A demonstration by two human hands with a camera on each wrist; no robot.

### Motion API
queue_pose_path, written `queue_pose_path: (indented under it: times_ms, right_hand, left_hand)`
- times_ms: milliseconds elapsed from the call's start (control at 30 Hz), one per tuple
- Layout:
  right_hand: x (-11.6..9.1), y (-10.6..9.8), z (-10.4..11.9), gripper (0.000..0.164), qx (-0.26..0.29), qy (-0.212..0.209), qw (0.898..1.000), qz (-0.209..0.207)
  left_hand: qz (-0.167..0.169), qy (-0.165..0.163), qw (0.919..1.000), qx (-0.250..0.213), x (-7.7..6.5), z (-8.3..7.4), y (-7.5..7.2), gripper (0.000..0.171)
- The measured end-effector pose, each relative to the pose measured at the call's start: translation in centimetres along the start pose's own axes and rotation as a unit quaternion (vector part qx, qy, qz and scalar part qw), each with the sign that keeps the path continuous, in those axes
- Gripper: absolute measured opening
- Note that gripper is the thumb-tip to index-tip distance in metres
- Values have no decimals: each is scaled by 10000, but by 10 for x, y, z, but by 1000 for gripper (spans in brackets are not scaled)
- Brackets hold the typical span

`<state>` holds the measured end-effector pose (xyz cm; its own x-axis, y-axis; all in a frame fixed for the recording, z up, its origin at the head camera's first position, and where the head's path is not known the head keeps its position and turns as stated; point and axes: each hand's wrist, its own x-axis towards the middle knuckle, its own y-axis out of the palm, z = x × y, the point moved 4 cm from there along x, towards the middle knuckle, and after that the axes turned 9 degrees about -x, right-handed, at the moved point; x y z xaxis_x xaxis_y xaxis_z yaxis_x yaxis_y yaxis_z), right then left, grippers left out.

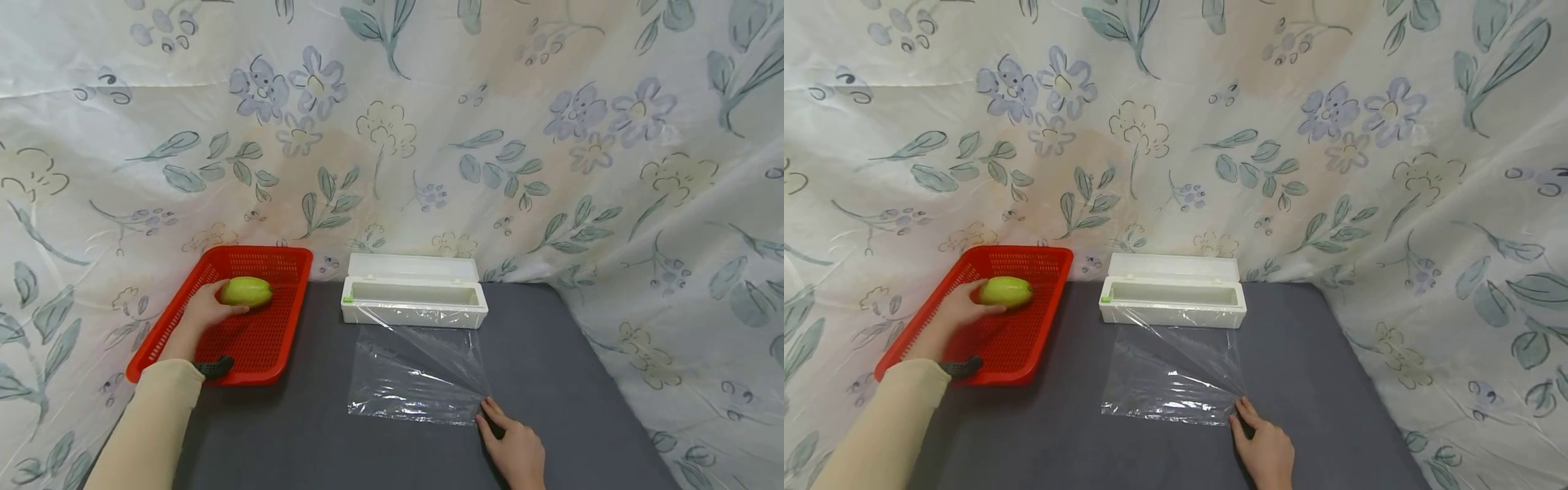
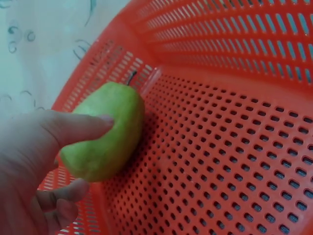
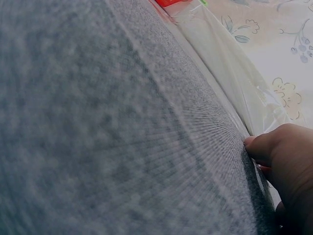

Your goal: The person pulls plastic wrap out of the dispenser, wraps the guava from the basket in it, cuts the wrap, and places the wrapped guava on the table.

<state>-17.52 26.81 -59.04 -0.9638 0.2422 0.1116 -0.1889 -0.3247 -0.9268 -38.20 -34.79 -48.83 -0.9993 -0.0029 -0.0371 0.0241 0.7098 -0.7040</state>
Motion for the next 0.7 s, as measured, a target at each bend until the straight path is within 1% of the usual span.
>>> queue_pose_path:
  times_ms: [100, 367, 467, 600, 700]
  right_hand:
    - [-1, 0, -1, 39, -12, -11, 10000, -42]
    - [-1, 2, 0, 40, -20, 55, 10000, 21]
    - [-1, 2, 0, 39, -48, 50, 10000, -30]
    - [-1, 3, -1, 39, -96, 73, 9999, -86]
    - [0, 4, -2, 38, -121, 97, 9998, -114]
  left_hand:
    - [69, 8, 10000, 54, 3, 3, 3, 103]
    - [-58, 166, 9998, -90, 13, 8, 7, 104]
    - [-66, 334, 9994, 80, 16, 7, 7, 100]
    - [29, 600, 9974, 407, 19, 3, 7, 94]
    - [109, 608, 9963, 597, 19, 0, 6, 93]
